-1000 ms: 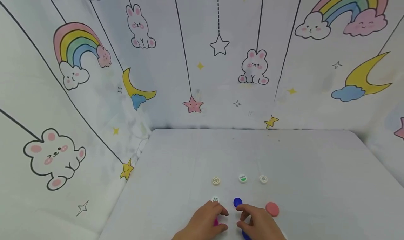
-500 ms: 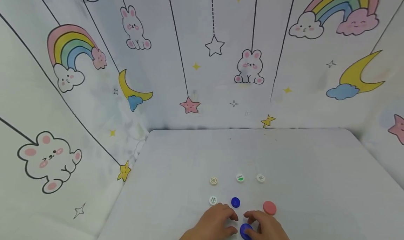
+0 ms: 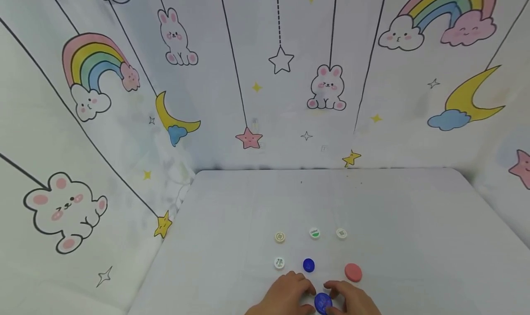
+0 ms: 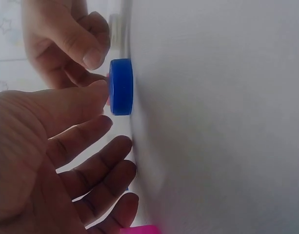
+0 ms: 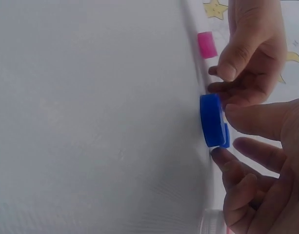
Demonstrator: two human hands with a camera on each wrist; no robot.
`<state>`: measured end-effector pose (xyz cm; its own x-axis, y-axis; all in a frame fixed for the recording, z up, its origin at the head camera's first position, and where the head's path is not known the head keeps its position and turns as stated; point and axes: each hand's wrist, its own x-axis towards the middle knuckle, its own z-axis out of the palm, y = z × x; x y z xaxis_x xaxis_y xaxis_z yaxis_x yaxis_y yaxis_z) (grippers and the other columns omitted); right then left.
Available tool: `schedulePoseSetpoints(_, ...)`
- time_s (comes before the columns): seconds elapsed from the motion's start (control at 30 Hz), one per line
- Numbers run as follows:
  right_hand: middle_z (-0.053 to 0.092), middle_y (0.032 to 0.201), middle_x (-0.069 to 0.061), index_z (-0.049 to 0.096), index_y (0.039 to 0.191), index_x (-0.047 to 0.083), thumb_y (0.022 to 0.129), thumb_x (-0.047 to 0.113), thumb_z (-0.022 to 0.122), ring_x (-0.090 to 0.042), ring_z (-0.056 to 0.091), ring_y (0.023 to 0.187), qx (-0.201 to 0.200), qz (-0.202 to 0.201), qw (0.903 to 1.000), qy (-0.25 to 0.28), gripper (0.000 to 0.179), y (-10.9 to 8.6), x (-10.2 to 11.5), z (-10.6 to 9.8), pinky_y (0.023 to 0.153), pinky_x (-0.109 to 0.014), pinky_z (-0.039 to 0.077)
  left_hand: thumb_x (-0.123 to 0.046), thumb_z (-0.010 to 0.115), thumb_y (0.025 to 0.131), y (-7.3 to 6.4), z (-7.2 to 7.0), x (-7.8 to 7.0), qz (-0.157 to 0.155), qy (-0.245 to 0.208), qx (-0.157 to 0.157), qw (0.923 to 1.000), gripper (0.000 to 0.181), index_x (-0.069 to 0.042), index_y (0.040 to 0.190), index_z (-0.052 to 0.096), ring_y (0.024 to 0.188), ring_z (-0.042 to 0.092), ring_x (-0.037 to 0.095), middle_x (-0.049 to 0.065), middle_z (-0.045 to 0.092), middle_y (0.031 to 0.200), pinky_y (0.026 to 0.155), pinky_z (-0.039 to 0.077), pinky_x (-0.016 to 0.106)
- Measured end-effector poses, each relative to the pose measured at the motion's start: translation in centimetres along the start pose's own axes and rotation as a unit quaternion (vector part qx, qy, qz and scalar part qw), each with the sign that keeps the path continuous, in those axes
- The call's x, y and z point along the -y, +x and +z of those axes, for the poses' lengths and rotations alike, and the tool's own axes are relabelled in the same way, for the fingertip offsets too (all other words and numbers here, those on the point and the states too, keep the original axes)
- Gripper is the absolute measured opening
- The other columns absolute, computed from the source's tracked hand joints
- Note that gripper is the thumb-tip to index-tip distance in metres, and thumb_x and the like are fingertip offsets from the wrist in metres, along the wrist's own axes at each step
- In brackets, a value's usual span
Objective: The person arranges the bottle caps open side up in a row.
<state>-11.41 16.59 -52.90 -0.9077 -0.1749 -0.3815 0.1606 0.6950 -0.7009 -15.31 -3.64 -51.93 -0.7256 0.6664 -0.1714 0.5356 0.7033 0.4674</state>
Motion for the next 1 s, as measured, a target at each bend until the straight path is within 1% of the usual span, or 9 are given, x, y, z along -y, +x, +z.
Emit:
schedulePoseSetpoints(0.13, 0.057, 0.093, 0.004, 0.061, 0.122, 0.007, 0.081, 0.025, 0.078, -0.011, 0.046, 0.066, 0.004, -0.024, 0.9997, 0.005, 0.048, -0.2, -0.2, 0.0, 0.059, -0.023, 0.039, -0.034, 0.078, 0.082, 0.2, 0.5, 0.1, 0.005, 0.017, -0.008, 0.9998, 0.024, -0.030, 0.104, 0.069, 0.083, 0.042, -0.003, -0.022, 0.054, 0.092, 0.078, 0.042, 0.019)
schedulePoseSetpoints(0.3, 0.057, 0.093, 0.004, 0.060, 0.122, 0.006, 0.082, 0.025, 0.078, -0.009, 0.046, 0.066, 0.010, -0.039, 0.9992, 0.006, 0.048, -0.2, -0.5, 0.0, 0.059, -0.023, 0.039, -0.036, 0.078, 0.081, 0.2, 0.9, 0.1, 0.003, 0.018, -0.017, 0.9997, 0.024, -0.030, 0.103, 0.069, 0.084, 0.042, -0.002, -0.022, 0.053, 0.092, 0.075, 0.040, 0.019)
schedulePoseSetpoints(0.53, 0.054, 0.089, 0.005, 0.063, 0.119, 0.007, 0.081, 0.022, 0.079, -0.008, 0.045, 0.068, 0.017, -0.048, 0.9984, -0.023, 0.044, 0.4, -1.1, 0.2, 0.060, -0.023, 0.040, -0.034, 0.078, 0.080, 0.2, 1.1, 0.1, 0.009, 0.023, -0.033, 0.9992, 0.024, -0.029, 0.102, 0.069, 0.083, 0.041, -0.001, -0.021, 0.052, 0.091, 0.073, 0.038, 0.019)
schedulePoseSetpoints(0.63, 0.054, 0.089, 0.006, 0.065, 0.116, 0.009, 0.080, 0.021, 0.080, -0.009, 0.047, 0.072, 0.021, -0.049, 0.9976, -0.044, 0.042, 0.8, -1.3, 0.3, 0.066, -0.025, 0.045, -0.033, 0.079, 0.080, 0.3, 1.3, 0.2, 0.013, 0.028, -0.039, 0.9988, 0.025, -0.029, 0.102, 0.069, 0.083, 0.040, -0.001, -0.020, 0.051, 0.091, 0.072, 0.037, 0.019)
schedulePoseSetpoints(0.73, 0.054, 0.091, 0.006, 0.066, 0.113, 0.010, 0.079, 0.021, 0.081, -0.011, 0.051, 0.078, 0.017, -0.050, 0.9965, -0.065, 0.039, 1.1, -1.3, 0.6, 0.075, -0.032, 0.051, -0.032, 0.080, 0.080, 0.5, 1.4, 0.3, 0.014, 0.032, -0.036, 0.9987, 0.026, -0.029, 0.103, 0.069, 0.083, 0.040, -0.001, -0.020, 0.050, 0.091, 0.072, 0.036, 0.019)
schedulePoseSetpoints(0.8, 0.054, 0.092, 0.006, 0.067, 0.111, 0.011, 0.078, 0.020, 0.081, -0.012, 0.053, 0.081, 0.013, -0.047, 0.9958, -0.078, 0.037, 1.2, -1.2, 0.8, 0.080, -0.036, 0.052, -0.032, 0.080, 0.080, 0.5, 1.4, 0.2, 0.013, 0.033, -0.032, 0.9989, 0.027, -0.029, 0.103, 0.069, 0.084, 0.040, -0.001, -0.020, 0.051, 0.091, 0.073, 0.036, 0.019)
schedulePoseSetpoints(0.9, 0.054, 0.092, 0.006, 0.069, 0.108, 0.011, 0.077, 0.019, 0.082, -0.014, 0.055, 0.082, 0.004, -0.040, 0.9949, -0.093, 0.035, 1.3, -0.9, 1.0, 0.081, -0.039, 0.052, -0.031, 0.081, 0.079, 0.6, 1.4, 0.3, 0.013, 0.035, -0.029, 0.9989, 0.027, -0.028, 0.103, 0.069, 0.083, 0.040, -0.001, -0.020, 0.051, 0.092, 0.072, 0.036, 0.019)
schedulePoseSetpoints(1.0, 0.054, 0.090, 0.005, 0.069, 0.106, 0.011, 0.076, 0.018, 0.082, -0.013, 0.055, 0.081, -0.003, -0.037, 0.9943, -0.100, 0.033, 1.2, -0.6, 1.1, 0.081, -0.039, 0.052, -0.030, 0.082, 0.078, 0.6, 1.4, 0.3, 0.018, 0.042, -0.037, 0.9983, 0.028, -0.027, 0.102, 0.069, 0.083, 0.040, -0.001, -0.019, 0.052, 0.092, 0.070, 0.035, 0.019)
